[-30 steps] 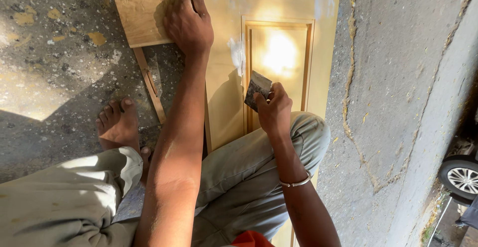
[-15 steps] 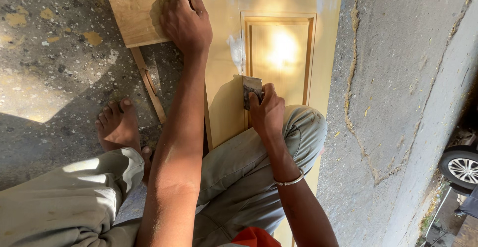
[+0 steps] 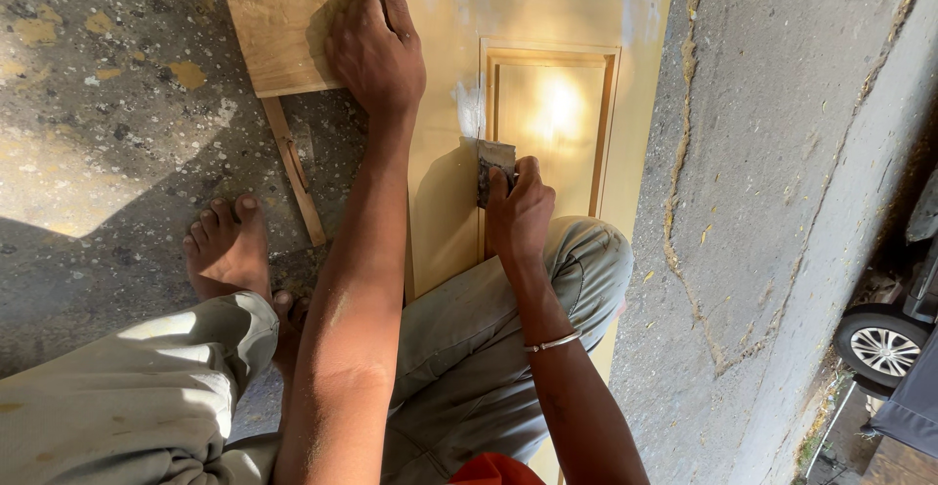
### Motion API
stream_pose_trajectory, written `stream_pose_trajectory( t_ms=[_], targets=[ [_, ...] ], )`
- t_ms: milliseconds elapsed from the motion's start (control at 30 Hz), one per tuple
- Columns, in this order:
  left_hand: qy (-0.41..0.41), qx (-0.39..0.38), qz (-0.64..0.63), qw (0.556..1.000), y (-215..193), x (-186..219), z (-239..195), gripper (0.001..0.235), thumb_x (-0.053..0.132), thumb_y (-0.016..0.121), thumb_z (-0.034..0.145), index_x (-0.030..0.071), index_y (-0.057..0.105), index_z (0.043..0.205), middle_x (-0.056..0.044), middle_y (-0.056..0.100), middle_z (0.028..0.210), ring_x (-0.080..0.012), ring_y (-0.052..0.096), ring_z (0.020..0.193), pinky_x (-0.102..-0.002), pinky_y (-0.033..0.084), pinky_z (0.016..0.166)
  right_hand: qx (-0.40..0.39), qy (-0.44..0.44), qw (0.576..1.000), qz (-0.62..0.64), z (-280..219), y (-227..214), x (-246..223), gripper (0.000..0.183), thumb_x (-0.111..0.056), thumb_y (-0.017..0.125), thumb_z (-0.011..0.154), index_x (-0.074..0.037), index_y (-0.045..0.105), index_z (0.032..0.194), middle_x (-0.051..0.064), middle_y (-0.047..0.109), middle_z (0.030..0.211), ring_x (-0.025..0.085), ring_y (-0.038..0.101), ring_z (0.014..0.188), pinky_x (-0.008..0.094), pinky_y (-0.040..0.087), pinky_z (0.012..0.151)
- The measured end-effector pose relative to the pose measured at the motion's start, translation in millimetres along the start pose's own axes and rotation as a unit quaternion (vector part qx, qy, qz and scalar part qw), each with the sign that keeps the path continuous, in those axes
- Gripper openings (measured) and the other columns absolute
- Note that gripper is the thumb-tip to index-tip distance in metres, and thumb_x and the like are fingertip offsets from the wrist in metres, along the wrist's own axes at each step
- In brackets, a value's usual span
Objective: The person applies a white filler paste to a wooden board using a small scraper, smoothing it into the surface and grooves. The person repeatedly scoops filler from a container and spreads it across the board while sitting on the floor.
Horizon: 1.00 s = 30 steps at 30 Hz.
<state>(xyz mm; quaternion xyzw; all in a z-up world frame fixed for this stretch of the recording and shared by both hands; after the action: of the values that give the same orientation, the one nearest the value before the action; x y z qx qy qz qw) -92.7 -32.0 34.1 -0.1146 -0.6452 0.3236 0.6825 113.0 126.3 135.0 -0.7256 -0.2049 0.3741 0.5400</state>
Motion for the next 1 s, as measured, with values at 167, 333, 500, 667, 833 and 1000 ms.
stream_pose_trajectory(
  t_ms=[167, 333, 500, 667, 833, 1000],
  targets=[
    [-0.007, -0.007, 0.004, 1.000, -0.4, 0.8, 0.3, 0.050, 0.042, 0.046, 0.110, 0.009, 0.057, 0.074, -0.008, 0.068, 0.078, -0.0294, 0.066, 0.081, -0.049, 0.047, 0.074, 0.017, -0.010, 1.000, 0.020, 8.5, 0.7, -6.5, 0.026, -0.018, 0.065, 0.096, 0.001, 0.052, 0.085, 0.021, 0.058, 0.061, 0.034, 0.059, 0.050, 0.046, 0.045, 0.052],
    [-0.002, 0.005, 0.015, 1.000, -3.1, 2.0, 0.0, 0.050, 0.043, 0.046, 0.110, 0.009, 0.058, 0.075, -0.008, 0.068, 0.079, -0.0300, 0.066, 0.081, -0.049, 0.047, 0.074, 0.041, -0.028, 0.999, 0.018, 18.2, 1.0, -11.1, 0.025, -0.016, 0.067, 0.096, 0.001, 0.053, 0.085, 0.021, 0.058, 0.061, 0.033, 0.058, 0.048, 0.044, 0.046, 0.051],
    [-0.005, -0.008, 0.006, 1.000, 0.9, -0.4, -1.0, 0.050, 0.043, 0.045, 0.110, 0.010, 0.058, 0.074, -0.007, 0.067, 0.075, -0.0278, 0.066, 0.079, -0.048, 0.048, 0.074, 0.027, -0.006, 0.999, 0.035, 24.8, 4.9, -8.2, 0.020, -0.014, 0.065, 0.096, 0.001, 0.054, 0.088, 0.017, 0.059, 0.058, 0.025, 0.060, 0.046, 0.041, 0.046, 0.046],
    [-0.004, 0.000, 0.004, 1.000, 0.3, -0.5, -1.1, 0.051, 0.043, 0.044, 0.110, 0.010, 0.058, 0.074, -0.007, 0.068, 0.076, -0.0285, 0.066, 0.079, -0.049, 0.048, 0.074, 0.038, -0.013, 0.998, 0.042, 35.4, 4.8, -13.7, 0.020, -0.011, 0.065, 0.096, 0.002, 0.054, 0.087, 0.017, 0.058, 0.058, 0.025, 0.057, 0.046, 0.041, 0.045, 0.047],
    [-0.013, -0.010, 0.005, 1.000, 2.4, -2.1, -0.4, 0.051, 0.044, 0.045, 0.109, 0.009, 0.058, 0.074, -0.009, 0.068, 0.077, -0.0296, 0.067, 0.080, -0.050, 0.048, 0.076, 0.057, -0.044, 0.996, 0.056, 48.7, 3.4, -21.8, 0.020, -0.011, 0.067, 0.095, 0.001, 0.054, 0.087, 0.016, 0.059, 0.060, 0.023, 0.055, 0.046, 0.040, 0.045, 0.048],
    [-0.014, -0.009, 0.004, 1.000, 2.4, -2.3, -0.9, 0.051, 0.043, 0.045, 0.109, 0.009, 0.058, 0.074, -0.009, 0.068, 0.078, -0.0302, 0.067, 0.081, -0.051, 0.047, 0.075, 0.062, -0.070, 0.993, 0.073, 63.2, 2.2, -21.2, 0.023, -0.010, 0.071, 0.094, 0.002, 0.054, 0.085, 0.016, 0.058, 0.062, 0.022, 0.050, 0.047, 0.038, 0.044, 0.049]
  ],
)
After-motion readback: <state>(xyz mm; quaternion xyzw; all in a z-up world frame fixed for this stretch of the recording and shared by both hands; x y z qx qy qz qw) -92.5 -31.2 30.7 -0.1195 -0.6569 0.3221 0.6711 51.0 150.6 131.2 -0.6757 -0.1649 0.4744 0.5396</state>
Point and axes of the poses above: each hand's wrist, its own z-axis towards the middle knuckle, its own y-axis out of the palm, x = y × z, the point moved 10 cm from there along z, towards the middle knuckle
